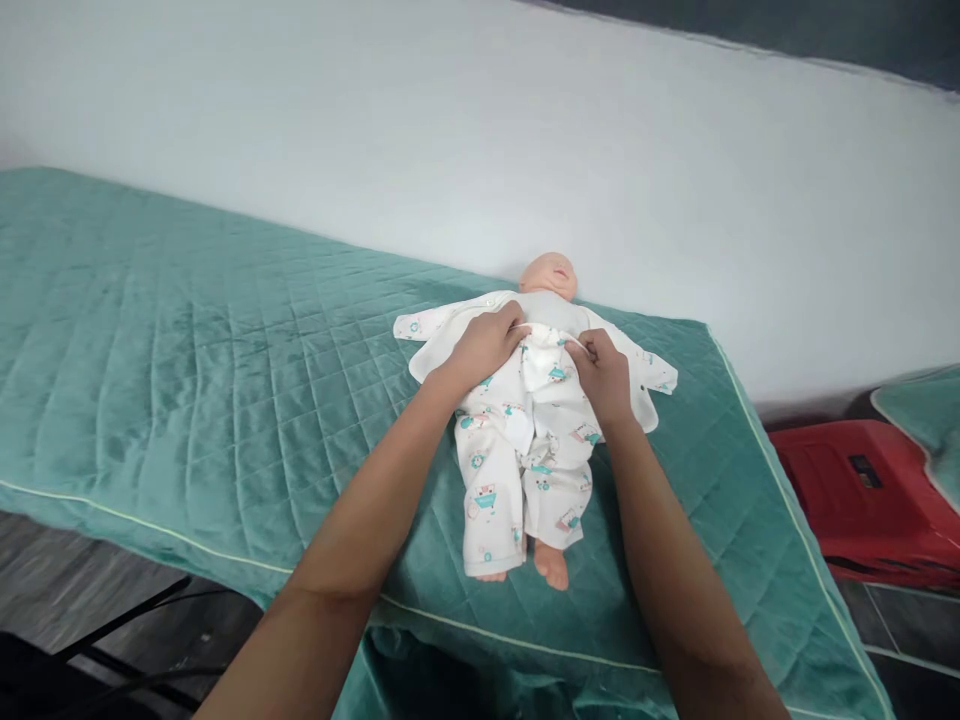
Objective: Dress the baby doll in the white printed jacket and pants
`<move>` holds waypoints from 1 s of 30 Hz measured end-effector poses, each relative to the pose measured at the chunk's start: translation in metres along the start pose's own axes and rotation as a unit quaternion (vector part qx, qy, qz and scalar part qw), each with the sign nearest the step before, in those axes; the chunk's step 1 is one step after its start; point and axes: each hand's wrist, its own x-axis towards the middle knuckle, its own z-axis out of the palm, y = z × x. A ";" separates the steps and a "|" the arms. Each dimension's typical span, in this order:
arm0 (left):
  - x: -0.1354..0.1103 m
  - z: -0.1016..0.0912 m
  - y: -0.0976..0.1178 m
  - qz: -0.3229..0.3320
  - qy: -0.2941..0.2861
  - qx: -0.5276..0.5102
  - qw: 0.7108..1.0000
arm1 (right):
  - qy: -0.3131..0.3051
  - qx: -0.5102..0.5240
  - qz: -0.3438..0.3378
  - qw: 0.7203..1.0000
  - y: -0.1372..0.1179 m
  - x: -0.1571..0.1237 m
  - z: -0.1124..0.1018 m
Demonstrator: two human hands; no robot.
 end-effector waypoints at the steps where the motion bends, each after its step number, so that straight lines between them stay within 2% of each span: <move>1: 0.007 0.001 -0.002 -0.013 0.003 -0.012 1.000 | 0.005 0.002 0.011 1.000 0.001 0.006 0.003; 5: 0.022 0.006 -0.017 -0.051 -0.001 -0.118 0.992 | -0.028 0.092 0.083 0.992 0.009 0.025 0.013; 8: 0.021 0.010 -0.030 -0.082 -0.002 -0.236 0.968 | -0.046 0.163 0.122 0.978 0.017 0.029 0.016; 12: 0.015 0.008 -0.040 -0.114 -0.025 -0.324 0.939 | 0.007 0.240 0.158 0.958 0.029 0.027 0.012; 16: 0.010 0.001 -0.046 -0.129 -0.036 -0.290 0.947 | 0.046 0.290 0.179 0.939 0.040 0.024 0.004; 18: 0.006 -0.003 -0.050 -0.133 -0.048 -0.246 0.959 | 0.010 0.259 0.189 0.947 0.043 0.023 -0.002; 21: -0.002 -0.009 -0.055 -0.125 -0.081 -0.216 0.965 | -0.092 0.170 0.175 0.965 0.046 0.021 -0.015; 25: -0.011 -0.018 -0.059 -0.106 -0.145 -0.219 0.959 | -0.205 0.093 0.131 0.965 0.047 0.017 -0.034; 28: -0.012 -0.021 -0.059 -0.081 -0.155 -0.191 0.966 | -0.248 0.079 0.122 0.958 0.046 0.016 -0.039; 30: -0.011 -0.020 -0.059 -0.074 -0.148 -0.158 0.974 | -0.248 0.061 0.120 0.959 0.047 0.016 -0.037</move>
